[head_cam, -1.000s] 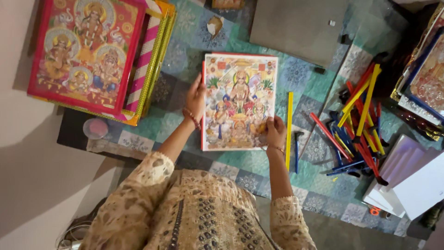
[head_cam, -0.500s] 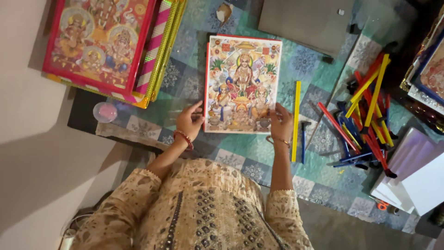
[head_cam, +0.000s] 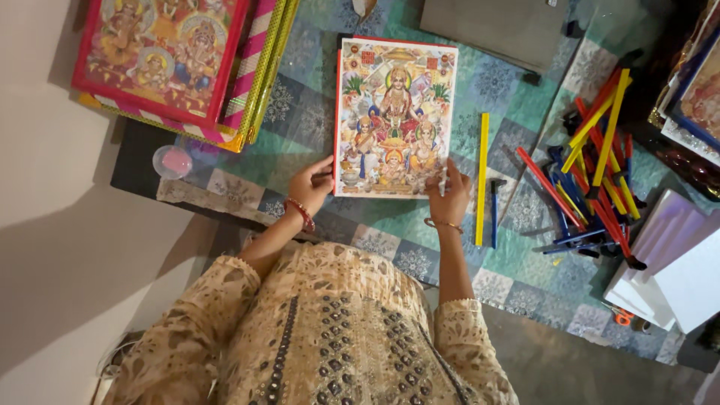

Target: The person assembles a picture frame around a printed religious image, fitting red frame molding strips along the edges of the picture and pressing black corner pieces onto the frame ends. They align each strip against the print, rotate the picture to work on each side, and press the corners to secure the frame.

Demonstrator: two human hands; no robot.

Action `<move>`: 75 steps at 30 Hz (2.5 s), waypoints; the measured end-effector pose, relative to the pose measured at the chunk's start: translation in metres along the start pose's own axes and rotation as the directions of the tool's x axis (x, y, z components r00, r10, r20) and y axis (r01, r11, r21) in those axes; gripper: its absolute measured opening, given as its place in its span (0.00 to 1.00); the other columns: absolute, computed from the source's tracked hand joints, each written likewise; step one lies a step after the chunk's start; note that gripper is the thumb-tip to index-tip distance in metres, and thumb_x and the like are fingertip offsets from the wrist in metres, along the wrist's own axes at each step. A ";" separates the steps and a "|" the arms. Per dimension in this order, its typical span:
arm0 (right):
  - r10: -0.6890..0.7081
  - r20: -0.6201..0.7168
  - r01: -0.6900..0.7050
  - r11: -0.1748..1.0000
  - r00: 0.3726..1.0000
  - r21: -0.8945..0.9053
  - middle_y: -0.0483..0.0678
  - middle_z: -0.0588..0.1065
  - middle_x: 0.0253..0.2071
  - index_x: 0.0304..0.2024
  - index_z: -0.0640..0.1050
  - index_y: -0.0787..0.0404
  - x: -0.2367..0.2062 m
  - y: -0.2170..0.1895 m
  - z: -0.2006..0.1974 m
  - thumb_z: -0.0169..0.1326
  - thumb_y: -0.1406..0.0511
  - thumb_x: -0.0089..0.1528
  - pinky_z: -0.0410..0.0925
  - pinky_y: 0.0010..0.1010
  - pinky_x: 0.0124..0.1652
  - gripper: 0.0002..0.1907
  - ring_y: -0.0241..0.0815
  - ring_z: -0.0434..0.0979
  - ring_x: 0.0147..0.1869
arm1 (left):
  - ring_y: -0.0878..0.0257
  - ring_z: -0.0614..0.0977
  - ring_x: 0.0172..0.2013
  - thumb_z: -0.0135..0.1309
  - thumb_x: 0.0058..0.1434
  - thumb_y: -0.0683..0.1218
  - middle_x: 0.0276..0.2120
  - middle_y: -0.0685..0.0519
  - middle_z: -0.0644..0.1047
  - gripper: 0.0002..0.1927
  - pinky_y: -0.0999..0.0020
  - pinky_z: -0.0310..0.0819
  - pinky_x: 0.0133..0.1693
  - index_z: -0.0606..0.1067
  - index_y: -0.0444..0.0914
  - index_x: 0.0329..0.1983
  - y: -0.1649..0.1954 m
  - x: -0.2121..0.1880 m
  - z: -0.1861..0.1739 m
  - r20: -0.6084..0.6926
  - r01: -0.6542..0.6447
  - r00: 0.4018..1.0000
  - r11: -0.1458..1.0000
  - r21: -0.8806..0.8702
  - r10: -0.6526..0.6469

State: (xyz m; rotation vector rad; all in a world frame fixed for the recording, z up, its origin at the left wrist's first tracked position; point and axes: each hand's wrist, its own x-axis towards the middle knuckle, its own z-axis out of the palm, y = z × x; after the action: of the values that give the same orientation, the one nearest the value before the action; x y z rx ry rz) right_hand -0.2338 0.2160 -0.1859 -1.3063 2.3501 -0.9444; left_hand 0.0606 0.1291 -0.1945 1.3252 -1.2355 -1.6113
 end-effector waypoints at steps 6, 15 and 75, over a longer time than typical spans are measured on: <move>-0.014 -0.018 0.014 1.000 1.000 -0.001 0.51 0.71 0.43 0.64 0.76 0.55 0.005 -0.004 0.002 0.66 0.64 0.56 0.71 0.37 0.42 0.33 0.46 0.73 0.41 | 0.70 0.84 0.39 0.59 0.57 0.34 0.47 0.53 0.79 0.28 0.71 0.82 0.37 0.75 0.37 0.63 0.007 0.001 0.007 -0.031 0.055 0.998 0.996 -0.076 -0.057; -0.023 -0.053 0.022 1.000 0.998 -0.022 0.53 0.75 0.46 0.60 0.78 0.57 0.009 -0.008 0.000 0.69 0.60 0.55 0.73 0.39 0.42 0.31 0.48 0.78 0.43 | 0.66 0.86 0.32 0.63 0.56 0.37 0.37 0.51 0.83 0.26 0.70 0.81 0.36 0.75 0.39 0.60 0.025 0.002 0.005 -0.046 -0.015 0.998 0.945 0.326 0.031; 0.040 -0.095 -0.043 0.999 0.995 -0.033 0.62 0.68 0.66 0.70 0.65 0.65 0.009 -0.041 -0.016 0.64 0.60 0.61 0.62 0.45 0.66 0.38 0.58 0.67 0.70 | 0.48 0.79 0.44 0.59 0.56 0.41 0.43 0.48 0.78 0.18 0.53 0.75 0.46 0.79 0.40 0.52 0.115 0.197 0.125 0.460 -0.653 0.750 0.417 0.633 0.476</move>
State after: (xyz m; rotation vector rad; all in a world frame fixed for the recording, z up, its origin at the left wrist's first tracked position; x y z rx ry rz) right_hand -0.2207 0.2001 -0.1458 -1.2464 2.4658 -0.9765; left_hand -0.1120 -0.0583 -0.1424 0.9554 -2.3855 -0.6954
